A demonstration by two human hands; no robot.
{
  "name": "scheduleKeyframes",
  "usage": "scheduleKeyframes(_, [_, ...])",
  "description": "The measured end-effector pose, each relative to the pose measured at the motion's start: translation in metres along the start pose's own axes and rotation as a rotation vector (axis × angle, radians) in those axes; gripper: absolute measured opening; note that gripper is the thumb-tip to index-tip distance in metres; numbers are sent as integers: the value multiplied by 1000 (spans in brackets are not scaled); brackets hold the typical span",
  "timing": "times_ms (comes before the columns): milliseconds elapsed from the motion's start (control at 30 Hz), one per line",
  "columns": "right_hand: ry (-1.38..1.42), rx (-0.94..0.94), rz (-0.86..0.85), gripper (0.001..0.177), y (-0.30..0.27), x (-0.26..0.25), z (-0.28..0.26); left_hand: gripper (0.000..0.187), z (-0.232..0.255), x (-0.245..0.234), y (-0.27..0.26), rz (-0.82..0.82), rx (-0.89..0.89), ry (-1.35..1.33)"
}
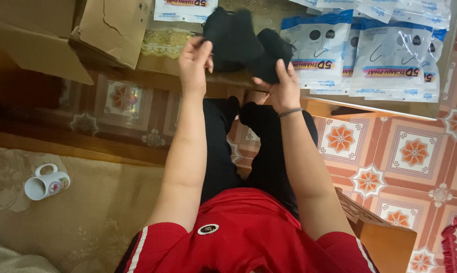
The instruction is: Packing face masks into a cardboard box and organizing packaged masks on a table.
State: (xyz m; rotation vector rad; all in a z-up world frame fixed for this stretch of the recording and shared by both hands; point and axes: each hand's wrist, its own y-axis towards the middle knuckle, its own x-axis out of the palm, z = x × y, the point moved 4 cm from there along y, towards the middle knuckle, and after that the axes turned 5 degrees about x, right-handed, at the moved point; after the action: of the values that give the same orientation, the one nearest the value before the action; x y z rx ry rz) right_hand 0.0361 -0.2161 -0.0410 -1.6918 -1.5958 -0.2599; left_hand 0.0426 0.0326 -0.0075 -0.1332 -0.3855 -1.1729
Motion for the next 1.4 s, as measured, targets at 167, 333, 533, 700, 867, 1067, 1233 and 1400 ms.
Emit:
scheduleKeyframes(167, [90, -46, 35, 49, 6, -8, -3, 19, -36, -34, 13, 128, -109, 159])
scheduleKeyframes(333, [153, 10, 80, 67, -7, 8, -12, 27, -30, -41, 9, 150, -97, 671])
scheduleKeyframes(533, [100, -94, 85, 45, 14, -18, 5, 29, -9, -20, 3, 192, 422, 958])
scheduleKeyframes(700, [-37, 21, -72, 51, -9, 13, -3, 33, 7, 27, -12, -240, 566, 813])
scheduleKeyframes(867, [-22, -32, -62, 30, 2, 0, 12, 32, -15, 34, -13, -271, 675, 961])
scheduleKeyframes(1067, [12, -83, -42, 20, -3, 4, 9, 25, -2, 44, -23, -195, 637, 859])
scheduleKeyframes(1233, [52, -38, -41, 21, 17, -22, 21, 13, -12, 28, -14, -175, 387, 638])
scheduleKeyframes(1400, [115, -43, -20, 24, 24, -37, 19, 13, -26, 6, -3, -56, 148, 115])
